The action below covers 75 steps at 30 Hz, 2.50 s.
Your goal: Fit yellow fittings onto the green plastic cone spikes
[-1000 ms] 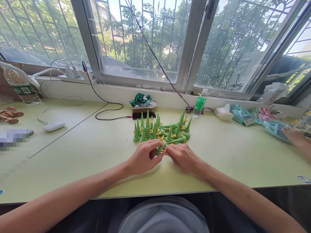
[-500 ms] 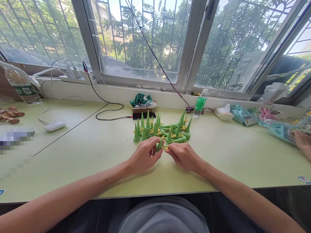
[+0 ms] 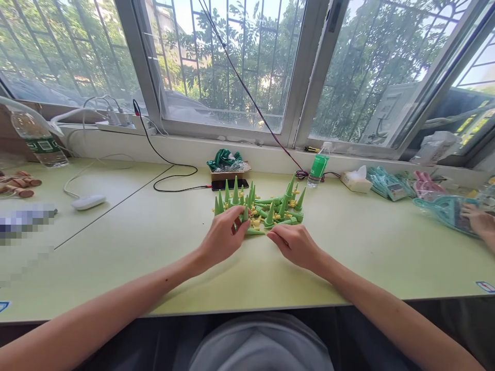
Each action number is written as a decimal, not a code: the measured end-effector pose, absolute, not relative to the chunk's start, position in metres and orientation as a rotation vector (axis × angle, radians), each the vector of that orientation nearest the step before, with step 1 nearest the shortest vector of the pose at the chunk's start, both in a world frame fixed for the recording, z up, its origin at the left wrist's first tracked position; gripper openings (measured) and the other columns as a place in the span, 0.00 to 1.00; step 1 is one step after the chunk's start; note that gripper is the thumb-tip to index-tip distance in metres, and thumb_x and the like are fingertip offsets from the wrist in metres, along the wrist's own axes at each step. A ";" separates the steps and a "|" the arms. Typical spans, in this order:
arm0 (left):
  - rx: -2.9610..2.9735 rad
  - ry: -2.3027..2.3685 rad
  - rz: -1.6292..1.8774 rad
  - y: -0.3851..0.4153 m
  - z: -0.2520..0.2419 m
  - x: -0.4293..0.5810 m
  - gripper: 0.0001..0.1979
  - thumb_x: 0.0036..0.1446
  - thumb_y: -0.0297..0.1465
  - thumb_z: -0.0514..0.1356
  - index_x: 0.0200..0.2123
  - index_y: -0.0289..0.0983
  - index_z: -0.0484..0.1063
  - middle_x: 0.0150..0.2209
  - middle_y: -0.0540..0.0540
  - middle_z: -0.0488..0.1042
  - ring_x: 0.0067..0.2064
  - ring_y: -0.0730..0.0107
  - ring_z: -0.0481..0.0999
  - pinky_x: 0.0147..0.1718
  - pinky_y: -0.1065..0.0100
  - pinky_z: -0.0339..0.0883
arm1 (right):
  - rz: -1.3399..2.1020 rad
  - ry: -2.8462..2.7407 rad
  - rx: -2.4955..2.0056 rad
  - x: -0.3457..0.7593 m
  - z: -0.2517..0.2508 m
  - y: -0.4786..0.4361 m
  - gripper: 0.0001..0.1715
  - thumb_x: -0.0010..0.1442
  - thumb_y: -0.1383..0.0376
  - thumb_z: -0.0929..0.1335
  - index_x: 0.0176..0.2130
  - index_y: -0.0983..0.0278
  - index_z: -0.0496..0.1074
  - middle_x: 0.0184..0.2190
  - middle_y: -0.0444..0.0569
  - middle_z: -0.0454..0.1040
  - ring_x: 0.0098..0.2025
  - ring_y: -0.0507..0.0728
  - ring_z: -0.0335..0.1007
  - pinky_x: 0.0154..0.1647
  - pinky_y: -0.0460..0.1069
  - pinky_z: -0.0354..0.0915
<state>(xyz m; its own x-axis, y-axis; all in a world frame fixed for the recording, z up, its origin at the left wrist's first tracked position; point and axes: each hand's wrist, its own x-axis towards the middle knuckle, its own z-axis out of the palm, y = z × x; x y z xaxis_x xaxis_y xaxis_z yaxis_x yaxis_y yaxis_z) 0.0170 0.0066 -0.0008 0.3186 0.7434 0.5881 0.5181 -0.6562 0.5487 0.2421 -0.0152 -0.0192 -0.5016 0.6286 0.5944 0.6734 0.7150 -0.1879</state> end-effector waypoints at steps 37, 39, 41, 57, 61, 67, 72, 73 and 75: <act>2.333 1.435 1.290 0.017 -0.004 0.013 0.06 0.60 0.35 0.60 0.37 0.38 0.70 0.23 0.54 0.71 0.22 0.74 0.65 0.25 0.71 0.60 | -0.257 -2.533 -1.028 0.231 -0.023 -0.008 0.12 0.70 0.72 0.60 0.39 0.64 0.71 0.39 0.53 0.71 0.44 0.59 0.60 0.51 0.54 0.59; 2.338 1.421 1.261 0.018 -0.005 0.013 0.07 0.59 0.35 0.61 0.39 0.39 0.70 0.28 0.52 0.75 0.21 0.75 0.65 0.25 0.71 0.61 | -0.249 -2.533 -1.029 0.231 -0.023 -0.008 0.12 0.70 0.72 0.60 0.40 0.63 0.71 0.40 0.53 0.71 0.43 0.59 0.60 0.51 0.54 0.59; 2.349 1.407 1.218 0.018 -0.007 0.012 0.09 0.59 0.35 0.61 0.42 0.39 0.70 0.35 0.50 0.79 0.22 0.75 0.67 0.26 0.70 0.62 | -0.251 -2.536 -1.030 0.232 -0.023 -0.008 0.12 0.71 0.72 0.60 0.40 0.63 0.70 0.40 0.53 0.71 0.43 0.59 0.60 0.51 0.54 0.59; 2.308 1.365 1.225 0.020 -0.010 0.012 0.08 0.59 0.31 0.58 0.43 0.38 0.68 0.36 0.47 0.78 0.24 0.73 0.70 0.27 0.69 0.65 | -0.219 -2.542 -1.017 0.233 -0.026 -0.007 0.10 0.70 0.72 0.60 0.38 0.63 0.67 0.39 0.51 0.69 0.42 0.58 0.61 0.50 0.54 0.60; 2.265 1.331 1.235 0.022 -0.013 0.011 0.04 0.61 0.31 0.58 0.39 0.38 0.66 0.36 0.48 0.77 0.24 0.73 0.71 0.27 0.70 0.65 | -0.223 -2.555 -1.019 0.233 -0.024 -0.007 0.09 0.70 0.71 0.60 0.37 0.63 0.66 0.39 0.51 0.70 0.42 0.59 0.62 0.51 0.54 0.60; 2.243 1.324 1.261 0.023 -0.016 0.011 0.08 0.61 0.32 0.59 0.43 0.39 0.66 0.38 0.48 0.76 0.26 0.72 0.75 0.29 0.69 0.69 | -0.225 -2.562 -1.026 0.233 -0.023 -0.008 0.08 0.70 0.71 0.62 0.37 0.63 0.65 0.38 0.50 0.70 0.42 0.58 0.62 0.50 0.53 0.59; 2.243 1.330 1.312 0.022 -0.015 0.012 0.12 0.61 0.32 0.59 0.47 0.39 0.65 0.40 0.47 0.76 0.26 0.72 0.76 0.28 0.69 0.70 | -0.214 -2.545 -1.023 0.233 -0.023 -0.008 0.09 0.70 0.72 0.61 0.36 0.63 0.65 0.36 0.50 0.70 0.41 0.58 0.62 0.50 0.52 0.59; 2.244 1.332 1.328 0.022 -0.014 0.012 0.12 0.60 0.31 0.59 0.47 0.39 0.65 0.41 0.47 0.76 0.26 0.73 0.76 0.27 0.70 0.70 | -0.210 -2.542 -1.021 0.233 -0.022 -0.008 0.09 0.70 0.72 0.61 0.36 0.63 0.65 0.36 0.50 0.70 0.40 0.57 0.62 0.50 0.52 0.59; 2.245 1.340 1.363 0.020 -0.012 0.013 0.12 0.60 0.30 0.60 0.47 0.39 0.64 0.42 0.47 0.76 0.25 0.75 0.75 0.27 0.71 0.70 | -0.199 -2.536 -1.020 0.233 -0.021 -0.009 0.09 0.70 0.72 0.61 0.36 0.64 0.65 0.35 0.49 0.70 0.40 0.57 0.63 0.50 0.52 0.59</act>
<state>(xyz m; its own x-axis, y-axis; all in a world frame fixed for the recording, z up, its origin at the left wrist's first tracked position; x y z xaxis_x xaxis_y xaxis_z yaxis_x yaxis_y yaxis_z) 0.0133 0.0199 -0.0122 0.1673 0.7743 0.6104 0.5968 -0.5723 0.5624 0.2333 -0.0090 -0.0210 -0.6544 0.6334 0.4130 0.6900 0.7236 -0.0165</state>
